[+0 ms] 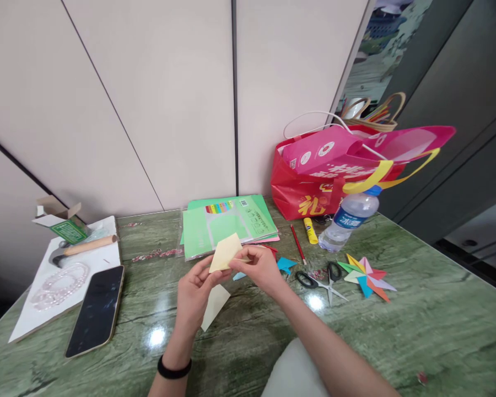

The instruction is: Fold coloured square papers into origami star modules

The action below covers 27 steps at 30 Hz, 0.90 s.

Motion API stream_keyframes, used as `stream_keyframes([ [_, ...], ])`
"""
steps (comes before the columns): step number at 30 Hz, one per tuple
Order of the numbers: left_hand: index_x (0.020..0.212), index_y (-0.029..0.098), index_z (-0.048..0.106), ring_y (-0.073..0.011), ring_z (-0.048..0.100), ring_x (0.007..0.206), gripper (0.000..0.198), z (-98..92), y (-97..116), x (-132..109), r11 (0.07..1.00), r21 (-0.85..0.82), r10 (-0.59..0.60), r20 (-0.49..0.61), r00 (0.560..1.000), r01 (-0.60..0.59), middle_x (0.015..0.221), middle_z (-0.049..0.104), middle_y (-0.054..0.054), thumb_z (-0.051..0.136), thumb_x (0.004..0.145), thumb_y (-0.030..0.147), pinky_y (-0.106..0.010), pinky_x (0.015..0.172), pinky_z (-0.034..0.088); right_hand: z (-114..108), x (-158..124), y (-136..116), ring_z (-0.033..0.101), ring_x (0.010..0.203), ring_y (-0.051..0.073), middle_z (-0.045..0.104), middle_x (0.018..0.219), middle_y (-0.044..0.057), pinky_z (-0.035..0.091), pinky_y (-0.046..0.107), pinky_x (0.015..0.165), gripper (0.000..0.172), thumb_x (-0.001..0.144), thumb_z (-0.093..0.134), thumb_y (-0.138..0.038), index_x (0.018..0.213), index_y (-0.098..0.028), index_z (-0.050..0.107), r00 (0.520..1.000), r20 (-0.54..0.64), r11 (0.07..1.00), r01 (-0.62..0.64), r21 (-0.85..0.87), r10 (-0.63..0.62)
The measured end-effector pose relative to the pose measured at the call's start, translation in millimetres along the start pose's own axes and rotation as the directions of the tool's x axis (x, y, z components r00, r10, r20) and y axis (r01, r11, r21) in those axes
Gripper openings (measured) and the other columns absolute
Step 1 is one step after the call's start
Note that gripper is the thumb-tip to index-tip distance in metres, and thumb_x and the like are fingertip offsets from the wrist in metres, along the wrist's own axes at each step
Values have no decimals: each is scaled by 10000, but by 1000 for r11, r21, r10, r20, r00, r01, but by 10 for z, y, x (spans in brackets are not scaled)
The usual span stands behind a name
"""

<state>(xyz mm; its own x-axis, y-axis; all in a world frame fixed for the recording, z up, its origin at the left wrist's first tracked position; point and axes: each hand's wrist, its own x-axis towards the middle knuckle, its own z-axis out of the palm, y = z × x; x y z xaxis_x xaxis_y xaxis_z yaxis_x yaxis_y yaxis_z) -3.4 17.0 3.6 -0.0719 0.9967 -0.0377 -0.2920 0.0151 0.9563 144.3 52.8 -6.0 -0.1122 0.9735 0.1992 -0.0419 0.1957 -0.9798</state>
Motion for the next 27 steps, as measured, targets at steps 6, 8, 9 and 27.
stream_keyframes([
  [6,840,111,690,-266,695,759,282,-36,-35,7,998,-25,-52,35,998,53,834,739,-115,743,626,286,-402,794,539,12,-8,-10,568,562,144,647,616,12,445,247,531,173,615,696,-314,600,-168,604,1000,-16,1000,-12,-6,12],
  [8,814,106,690,-264,695,753,267,-30,-37,2,997,-44,-54,25,998,55,807,741,-116,745,625,286,-405,798,537,21,-11,-9,572,564,145,649,622,11,443,246,532,167,614,695,-306,605,-165,605,1000,-22,1000,-18,-1,18],
  [9,806,103,689,-264,696,751,260,-26,-37,0,997,-54,-52,21,998,53,793,741,-116,745,626,282,-407,800,536,26,-13,-9,574,567,147,650,626,11,443,247,536,164,613,694,-302,608,-164,605,999,-24,1000,-21,4,21],
  [27,821,102,682,-251,695,762,266,10,-64,-6,992,-119,-34,1,999,34,778,743,-108,760,609,244,-389,818,530,39,-18,23,579,656,153,621,704,0,449,234,562,238,595,725,-281,724,-188,549,997,-75,995,23,100,-15],
])
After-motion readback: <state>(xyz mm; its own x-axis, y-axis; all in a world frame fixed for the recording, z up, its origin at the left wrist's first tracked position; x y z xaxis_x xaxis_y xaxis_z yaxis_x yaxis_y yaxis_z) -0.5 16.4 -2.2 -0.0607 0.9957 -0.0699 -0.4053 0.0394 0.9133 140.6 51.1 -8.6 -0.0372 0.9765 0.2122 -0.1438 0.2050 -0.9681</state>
